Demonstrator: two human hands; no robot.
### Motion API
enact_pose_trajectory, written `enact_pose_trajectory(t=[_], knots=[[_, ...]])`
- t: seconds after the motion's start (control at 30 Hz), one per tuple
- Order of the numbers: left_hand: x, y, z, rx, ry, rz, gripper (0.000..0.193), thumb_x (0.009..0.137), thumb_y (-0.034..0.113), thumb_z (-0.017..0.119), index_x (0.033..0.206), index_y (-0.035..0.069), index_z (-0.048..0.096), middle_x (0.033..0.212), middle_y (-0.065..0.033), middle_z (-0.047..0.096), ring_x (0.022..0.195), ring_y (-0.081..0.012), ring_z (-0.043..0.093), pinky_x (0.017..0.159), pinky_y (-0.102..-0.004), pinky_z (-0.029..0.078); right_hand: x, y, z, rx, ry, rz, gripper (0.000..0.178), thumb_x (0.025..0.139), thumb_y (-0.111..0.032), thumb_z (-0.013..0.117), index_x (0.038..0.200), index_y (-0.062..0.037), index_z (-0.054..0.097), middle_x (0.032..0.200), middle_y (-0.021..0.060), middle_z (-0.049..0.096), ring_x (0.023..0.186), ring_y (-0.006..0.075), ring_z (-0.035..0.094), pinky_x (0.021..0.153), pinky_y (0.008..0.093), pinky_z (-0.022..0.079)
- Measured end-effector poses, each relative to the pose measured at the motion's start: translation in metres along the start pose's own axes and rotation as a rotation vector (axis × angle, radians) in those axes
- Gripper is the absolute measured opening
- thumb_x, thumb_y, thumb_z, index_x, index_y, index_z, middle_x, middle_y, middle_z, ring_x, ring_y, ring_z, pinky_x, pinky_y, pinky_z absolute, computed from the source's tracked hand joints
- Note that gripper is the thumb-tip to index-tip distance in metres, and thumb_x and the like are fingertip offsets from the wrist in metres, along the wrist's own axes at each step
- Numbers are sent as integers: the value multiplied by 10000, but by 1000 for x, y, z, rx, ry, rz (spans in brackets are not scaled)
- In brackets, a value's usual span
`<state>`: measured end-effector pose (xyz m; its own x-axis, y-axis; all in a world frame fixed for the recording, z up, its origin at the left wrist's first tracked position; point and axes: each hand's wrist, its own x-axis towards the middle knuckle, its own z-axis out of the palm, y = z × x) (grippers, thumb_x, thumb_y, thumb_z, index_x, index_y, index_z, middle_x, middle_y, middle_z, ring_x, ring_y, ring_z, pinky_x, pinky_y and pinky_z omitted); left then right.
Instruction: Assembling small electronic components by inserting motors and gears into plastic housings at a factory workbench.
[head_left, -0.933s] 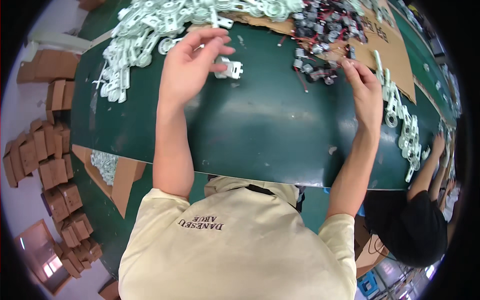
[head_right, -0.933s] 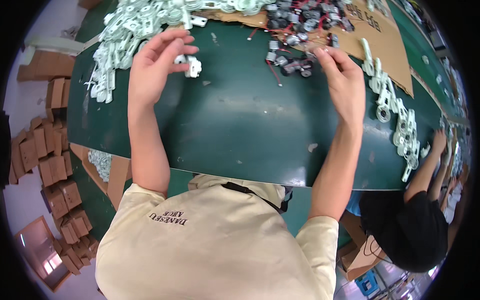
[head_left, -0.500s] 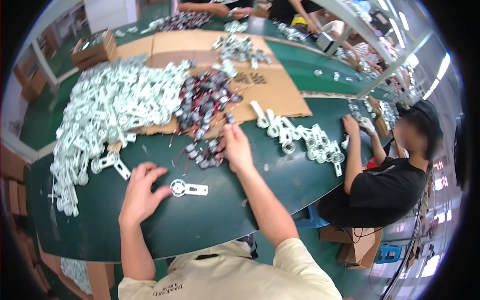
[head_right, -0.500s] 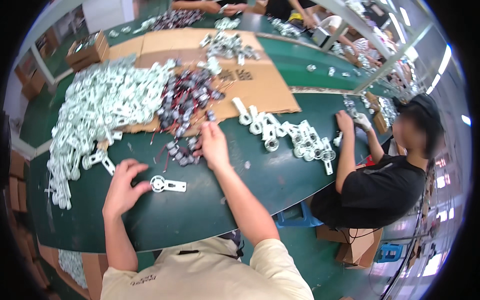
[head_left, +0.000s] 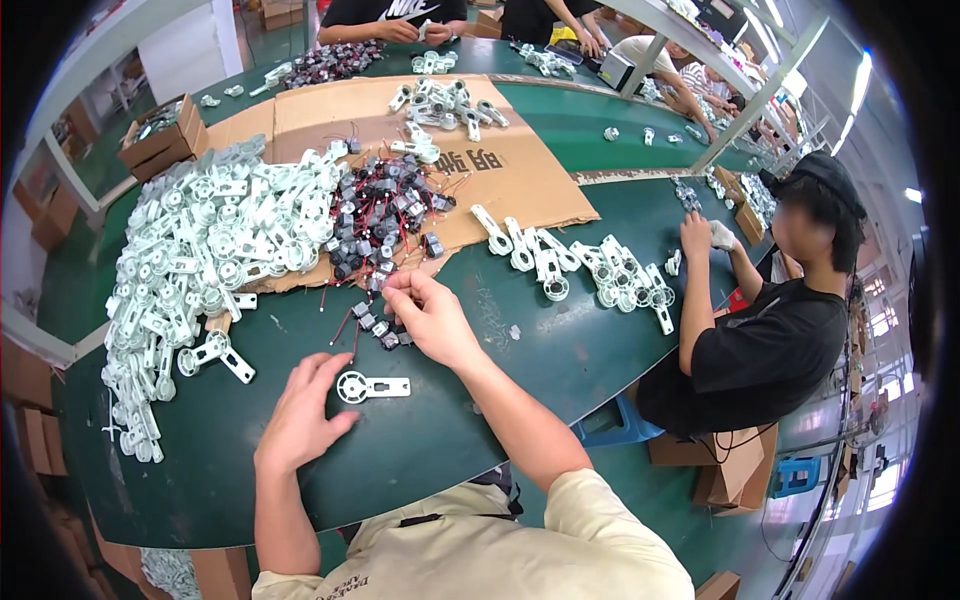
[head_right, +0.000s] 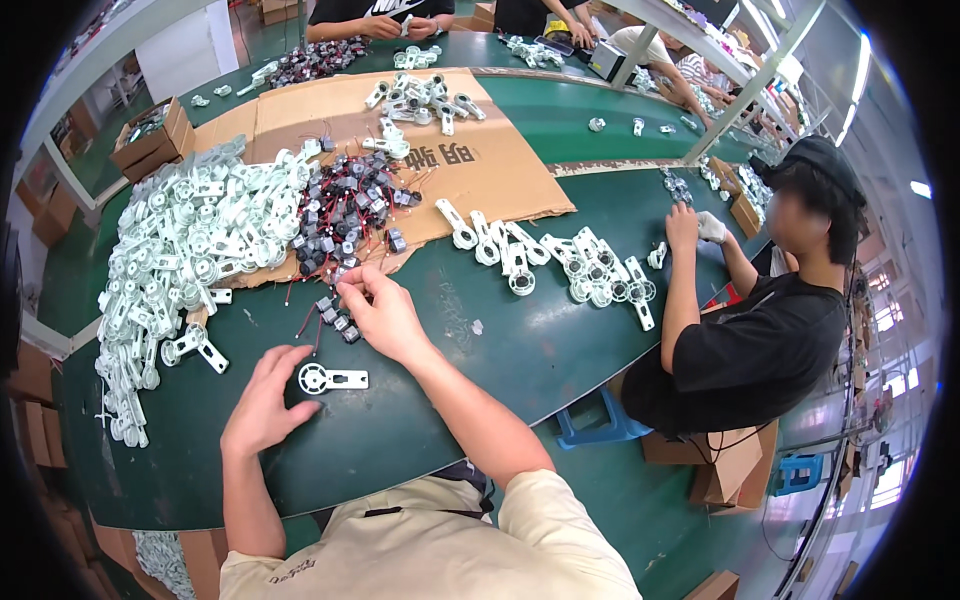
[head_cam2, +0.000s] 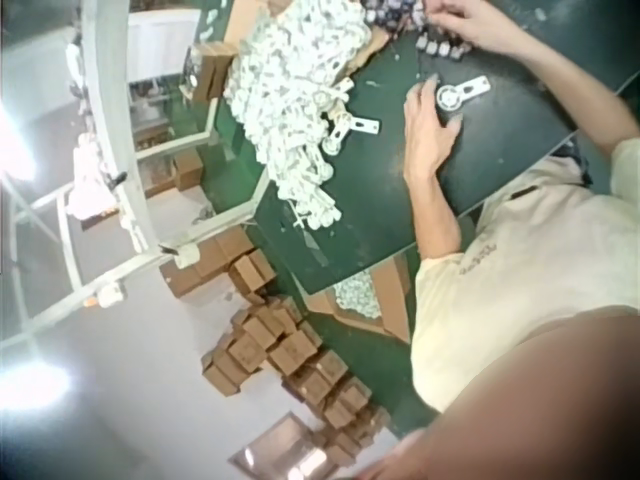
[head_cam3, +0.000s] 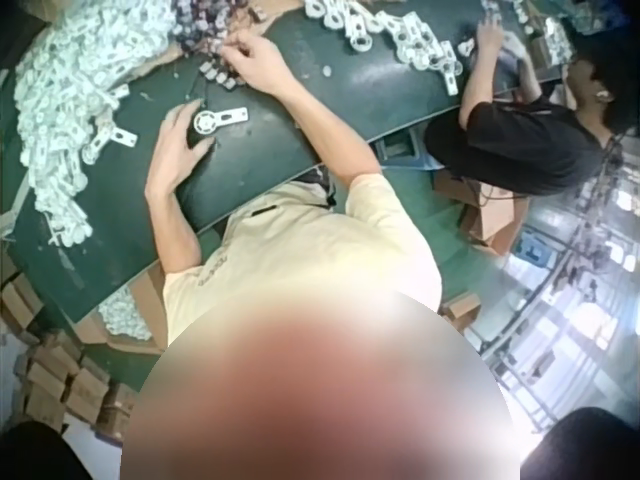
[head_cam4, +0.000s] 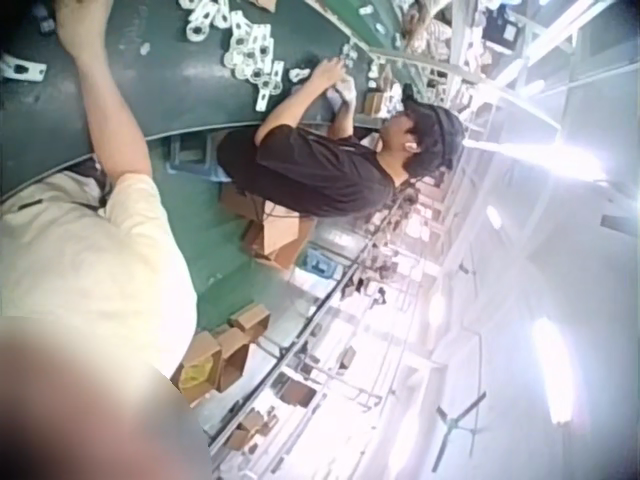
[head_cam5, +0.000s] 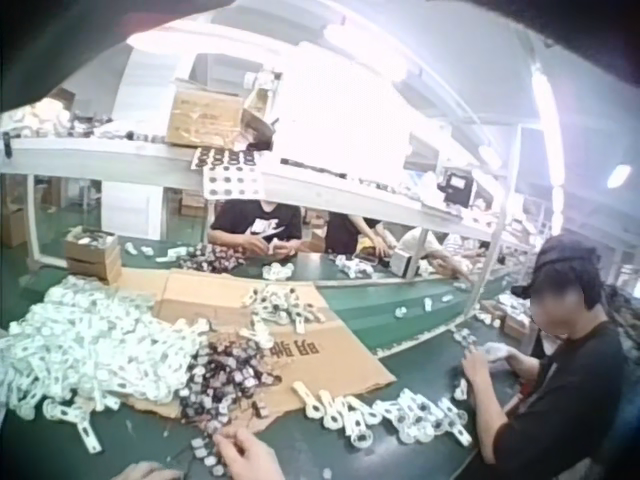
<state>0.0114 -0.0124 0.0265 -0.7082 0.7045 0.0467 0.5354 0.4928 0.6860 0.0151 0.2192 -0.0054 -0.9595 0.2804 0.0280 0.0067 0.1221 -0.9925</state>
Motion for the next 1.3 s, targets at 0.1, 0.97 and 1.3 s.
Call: enact_pose_trajectory(t=[0.1,0.97,1.3], knots=[[1,-1,12,69,-50,-1,490,730,103,763,1187,64,591,1164,-111,547,1122,-320,515,936,-403,449,-3,-4,3,-12,-3,-21,191,956,-157,591,1062,2,599,851,22,635,751,69,565,677,231,476],[12,-16,16,-1256,182,-321,388,956,150,604,1297,9,484,1109,-94,613,923,-193,651,844,-330,556,-36,-18,36,28,-220,-121,162,936,-147,608,1018,-8,600,863,71,683,756,119,658,673,282,517],[11,-15,16,-1237,197,-334,412,950,147,612,1307,-2,472,1099,-108,613,893,-193,663,811,-313,565,-38,-23,34,5,-248,-111,132,955,-106,586,1029,2,594,935,39,646,814,84,616,721,249,513]])
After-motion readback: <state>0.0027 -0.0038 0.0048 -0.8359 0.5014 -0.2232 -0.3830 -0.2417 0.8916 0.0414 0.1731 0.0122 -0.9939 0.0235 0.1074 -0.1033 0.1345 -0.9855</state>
